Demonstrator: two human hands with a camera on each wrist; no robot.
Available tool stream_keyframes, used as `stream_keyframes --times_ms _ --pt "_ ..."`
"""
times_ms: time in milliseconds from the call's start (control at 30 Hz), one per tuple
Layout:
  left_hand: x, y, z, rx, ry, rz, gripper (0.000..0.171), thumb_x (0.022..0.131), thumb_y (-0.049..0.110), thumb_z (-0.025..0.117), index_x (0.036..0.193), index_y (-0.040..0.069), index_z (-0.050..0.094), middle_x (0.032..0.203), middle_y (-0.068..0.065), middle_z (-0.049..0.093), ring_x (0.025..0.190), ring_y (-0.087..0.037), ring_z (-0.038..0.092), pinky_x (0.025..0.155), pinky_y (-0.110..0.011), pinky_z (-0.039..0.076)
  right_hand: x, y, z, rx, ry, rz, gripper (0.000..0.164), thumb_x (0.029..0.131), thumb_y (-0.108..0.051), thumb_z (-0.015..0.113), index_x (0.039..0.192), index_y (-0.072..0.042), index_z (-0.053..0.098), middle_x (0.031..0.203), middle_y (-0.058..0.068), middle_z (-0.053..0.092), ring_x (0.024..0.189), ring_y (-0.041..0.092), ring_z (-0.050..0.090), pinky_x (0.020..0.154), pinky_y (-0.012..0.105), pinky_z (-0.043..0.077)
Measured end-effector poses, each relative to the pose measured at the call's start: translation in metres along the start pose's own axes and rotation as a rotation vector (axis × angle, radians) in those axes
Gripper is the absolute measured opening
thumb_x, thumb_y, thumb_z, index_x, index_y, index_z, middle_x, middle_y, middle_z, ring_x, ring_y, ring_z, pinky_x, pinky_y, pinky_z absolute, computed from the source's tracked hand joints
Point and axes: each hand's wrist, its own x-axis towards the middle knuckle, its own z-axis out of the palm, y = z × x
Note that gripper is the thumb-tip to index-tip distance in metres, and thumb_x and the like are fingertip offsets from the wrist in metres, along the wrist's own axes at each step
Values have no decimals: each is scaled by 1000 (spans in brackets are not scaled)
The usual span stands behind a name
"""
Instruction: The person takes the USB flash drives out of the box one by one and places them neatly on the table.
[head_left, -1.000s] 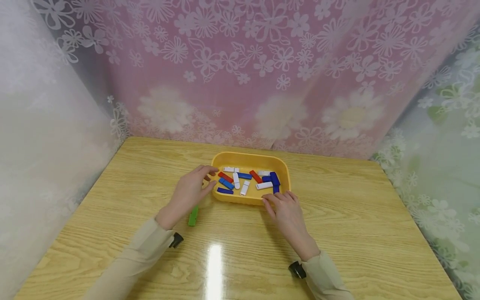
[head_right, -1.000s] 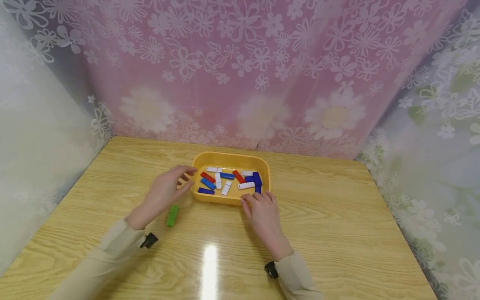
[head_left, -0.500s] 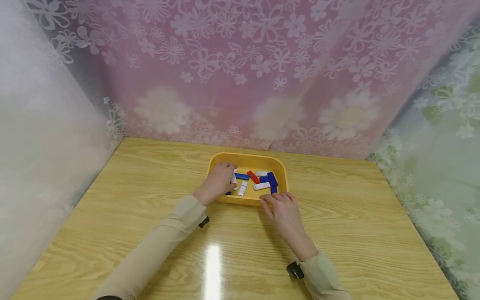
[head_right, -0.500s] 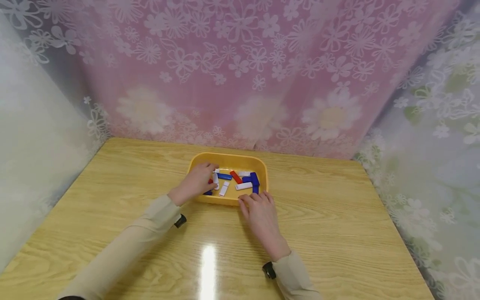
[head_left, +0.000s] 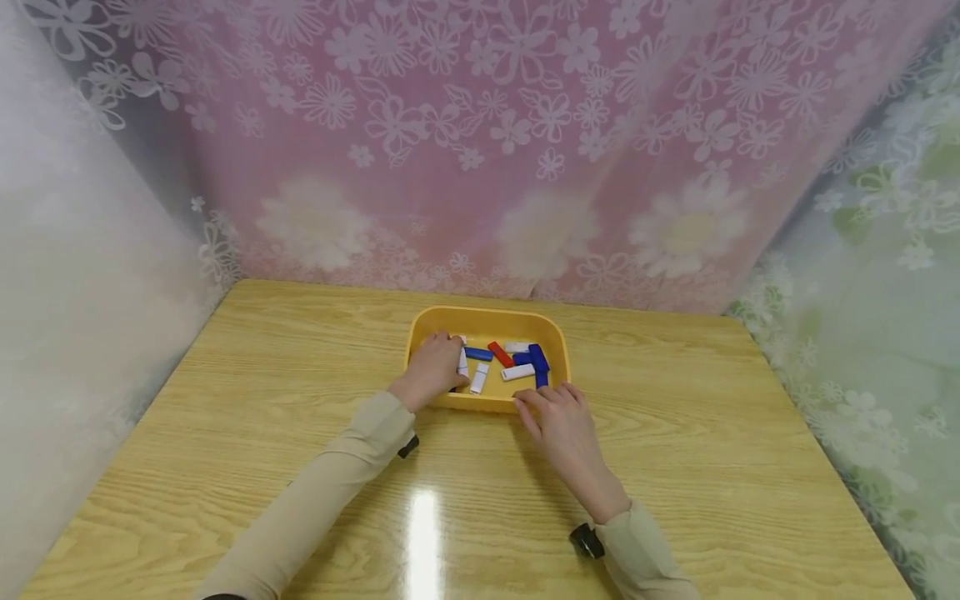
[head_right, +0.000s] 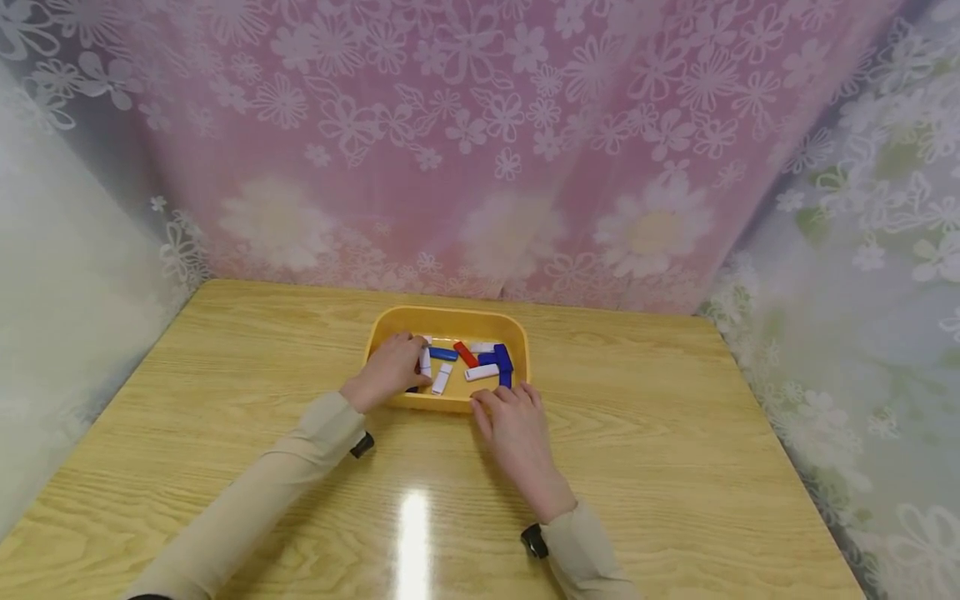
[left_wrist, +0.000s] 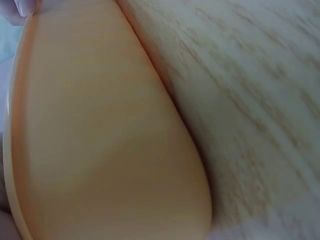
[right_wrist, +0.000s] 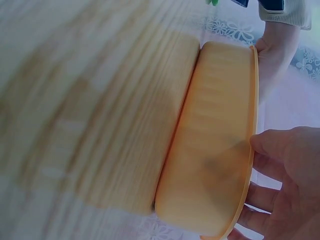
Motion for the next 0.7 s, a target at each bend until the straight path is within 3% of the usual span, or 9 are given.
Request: stream_keyframes --times_ms 233,367,567,700 --pt "-2 -1 -3 -165 127 33 62 89 4 75 143 -3 45 127 -26 56 92 -35 65 77 -42 58 0 -1 -1 -2 -3 0 13 96 -24 72 98 -12 78 85 6 73 85 28 69 101 56 46" --pt "-9 3 -12 -225 210 57 63 88 -1 73 144 0 45 128 -24 53 83 -29 62 67 -37 58 0 -1 -1 -3 -7 -2 14 97 -24 71 98 -12 78 84 5 73 84 27 68 101 55 46" --pt "-32 7 -37 -323 288 131 65 88 -1 75 147 2 46 122 -18 56 93 -25 63 71 -33 56 0 0 0 1 -15 3 15 97 -25 71 99 -12 78 86 6 73 86 28 69 103 56 45" --pt "-52 5 -54 -387 313 146 66 87 1 77 147 3 47 125 -17 56 97 -26 66 75 -34 59 1 0 -2 5 -14 3 15 97 -25 70 99 -12 78 87 7 74 87 29 70 103 57 45"
